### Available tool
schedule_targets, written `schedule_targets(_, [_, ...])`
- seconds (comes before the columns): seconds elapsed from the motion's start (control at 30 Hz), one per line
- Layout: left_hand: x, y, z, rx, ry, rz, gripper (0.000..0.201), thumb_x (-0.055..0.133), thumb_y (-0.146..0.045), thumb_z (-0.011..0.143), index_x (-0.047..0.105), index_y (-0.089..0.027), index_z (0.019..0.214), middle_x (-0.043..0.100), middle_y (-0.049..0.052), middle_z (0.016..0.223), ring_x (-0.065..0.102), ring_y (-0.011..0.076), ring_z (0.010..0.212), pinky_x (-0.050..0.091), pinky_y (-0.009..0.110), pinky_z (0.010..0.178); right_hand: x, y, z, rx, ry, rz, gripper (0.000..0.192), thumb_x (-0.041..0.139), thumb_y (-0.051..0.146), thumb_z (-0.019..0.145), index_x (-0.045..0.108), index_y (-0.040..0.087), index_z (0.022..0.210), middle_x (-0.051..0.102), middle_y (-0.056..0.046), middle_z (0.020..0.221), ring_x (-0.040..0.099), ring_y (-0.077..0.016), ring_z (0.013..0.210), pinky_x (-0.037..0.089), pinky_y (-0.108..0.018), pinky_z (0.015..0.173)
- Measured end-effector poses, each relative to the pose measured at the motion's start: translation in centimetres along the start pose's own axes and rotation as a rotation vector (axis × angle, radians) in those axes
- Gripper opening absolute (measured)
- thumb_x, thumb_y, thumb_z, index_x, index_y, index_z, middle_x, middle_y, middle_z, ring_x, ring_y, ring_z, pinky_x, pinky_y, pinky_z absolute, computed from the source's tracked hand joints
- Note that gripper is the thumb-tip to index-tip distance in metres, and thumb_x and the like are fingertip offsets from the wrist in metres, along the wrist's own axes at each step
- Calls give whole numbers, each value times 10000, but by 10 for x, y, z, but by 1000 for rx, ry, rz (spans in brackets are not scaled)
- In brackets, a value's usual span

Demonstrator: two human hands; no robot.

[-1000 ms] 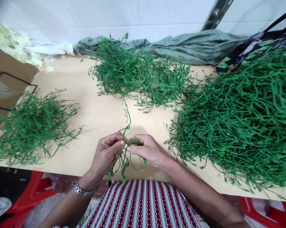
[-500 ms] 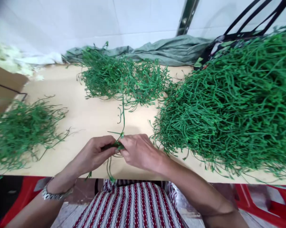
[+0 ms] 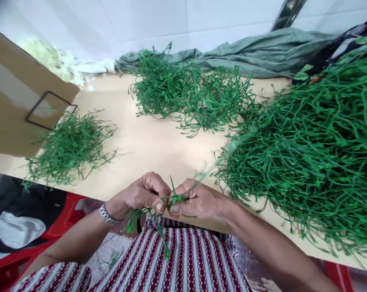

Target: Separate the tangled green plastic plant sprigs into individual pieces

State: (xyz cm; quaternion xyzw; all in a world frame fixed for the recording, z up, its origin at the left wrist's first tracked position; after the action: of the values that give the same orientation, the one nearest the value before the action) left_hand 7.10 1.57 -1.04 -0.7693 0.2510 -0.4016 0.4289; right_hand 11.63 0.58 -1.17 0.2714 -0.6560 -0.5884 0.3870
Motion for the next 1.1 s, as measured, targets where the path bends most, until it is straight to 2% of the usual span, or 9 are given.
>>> schedule_targets(0.17, [-22,8,8,63,-76,-158,246,753,-324,543,620,-122,495,490,-9,446,381,75,408,267,234,419,13,-1,1,-36,139,126,370,500,468,820,570,147,649,469,27,523,406,-61,440,326,-200,444])
schedule_targets(0.23, [-39,8,8,108,-196,-217,234,740,-308,568,606,-121,529,453,-29,443,347,60,402,229,219,412,-6,-1,0,-21,-38,106,308,492,420,844,566,157,700,443,35,534,391,-62,443,332,-198,446])
schedule_targets(0.37, [-60,3,2,162,-375,-166,189,686,-286,640,611,-114,664,483,-20,531,349,47,442,227,194,423,-52,6,-7,-67,-440,69,286,502,395,843,532,162,680,531,-34,763,517,-110,638,434,-254,592])
schedule_targets(0.43, [-60,-2,-1,193,-401,-95,166,665,-253,652,618,-110,722,535,11,618,402,61,503,277,195,454,-63,1,-7,-38,-573,156,263,520,395,829,511,169,695,531,-21,753,500,-91,544,428,-243,512])
schedule_targets(0.5, [-61,-8,-5,242,-462,-22,123,641,-214,665,610,-117,734,542,16,654,420,71,545,304,199,478,-67,-13,-4,61,-660,243,248,531,413,817,503,177,744,458,36,617,338,-40,388,292,-177,362])
schedule_targets(0.6, [-61,-14,-10,301,-565,111,66,593,-183,708,591,-128,745,509,-2,631,396,72,542,310,204,481,-59,-30,5,187,-652,252,313,515,485,804,512,172,794,334,73,539,200,-30,385,140,-154,341])
schedule_targets(0.9, [-47,-29,-22,484,-765,681,128,472,-51,742,503,-156,677,458,-13,621,415,98,577,345,241,554,-40,-37,14,239,-515,105,311,620,431,737,465,162,732,307,76,587,234,-31,441,197,-171,377])
schedule_targets(1.0, [-44,-31,-24,578,-773,656,136,489,-39,732,506,-163,679,465,2,667,438,117,635,357,252,581,-36,-38,14,249,-541,197,305,638,421,715,484,161,750,319,77,588,234,-33,436,187,-180,377])
schedule_targets(1.1, [-49,-27,-25,625,-788,461,116,558,-65,712,529,-160,654,481,15,713,461,130,697,375,250,599,-36,-33,14,186,-590,206,302,632,423,713,488,159,737,326,74,582,248,-39,449,199,-188,396])
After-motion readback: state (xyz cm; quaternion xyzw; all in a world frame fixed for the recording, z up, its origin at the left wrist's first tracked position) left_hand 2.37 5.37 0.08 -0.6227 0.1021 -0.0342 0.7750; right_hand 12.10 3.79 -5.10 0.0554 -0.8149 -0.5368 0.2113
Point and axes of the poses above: each hand's wrist, its own z-axis towards the middle knuckle, its own x-axis out of the palm, y = z × x, the point moved 8 cm from there along z, towards the middle knuckle
